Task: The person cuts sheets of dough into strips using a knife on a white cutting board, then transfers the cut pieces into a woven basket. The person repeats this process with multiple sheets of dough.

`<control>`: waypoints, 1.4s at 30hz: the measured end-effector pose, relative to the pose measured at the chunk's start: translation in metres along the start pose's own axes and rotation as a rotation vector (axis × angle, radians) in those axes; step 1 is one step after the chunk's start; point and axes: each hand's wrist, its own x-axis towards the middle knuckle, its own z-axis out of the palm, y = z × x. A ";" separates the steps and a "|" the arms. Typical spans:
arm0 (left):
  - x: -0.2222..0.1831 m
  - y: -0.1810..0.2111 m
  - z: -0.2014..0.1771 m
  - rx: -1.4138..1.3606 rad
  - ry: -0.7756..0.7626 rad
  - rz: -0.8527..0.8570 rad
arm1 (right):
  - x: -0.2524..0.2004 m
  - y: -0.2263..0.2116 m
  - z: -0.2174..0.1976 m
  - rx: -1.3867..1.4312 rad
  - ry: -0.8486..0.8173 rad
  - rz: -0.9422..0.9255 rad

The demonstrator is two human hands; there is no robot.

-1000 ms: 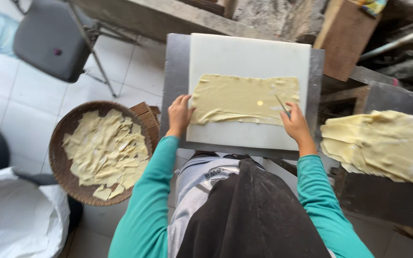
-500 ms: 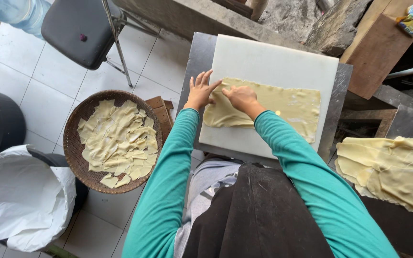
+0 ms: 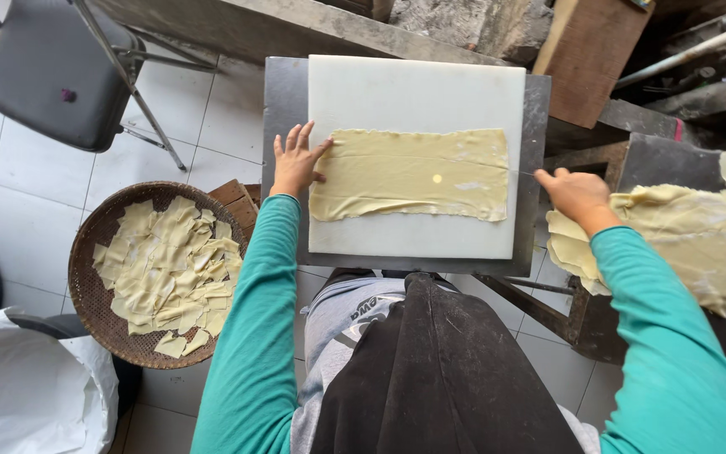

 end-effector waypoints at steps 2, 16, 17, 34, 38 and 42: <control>-0.002 0.003 -0.004 -0.023 0.032 0.016 | -0.015 0.004 -0.008 -0.030 0.007 0.052; -0.047 -0.007 0.025 0.004 0.007 0.034 | 0.130 -0.355 -0.084 0.244 0.204 -0.571; -0.044 -0.004 0.027 0.011 -0.019 0.025 | 0.129 -0.346 -0.078 0.207 0.192 -0.554; -0.049 0.006 -0.006 -0.040 -0.277 -0.103 | -0.032 -0.071 0.038 0.426 0.185 0.249; -0.026 0.030 0.031 -0.074 0.205 0.039 | 0.059 -0.222 0.000 0.991 0.562 -0.173; -0.002 0.056 0.073 -0.215 0.326 0.118 | 0.150 -0.325 -0.067 1.047 0.140 0.241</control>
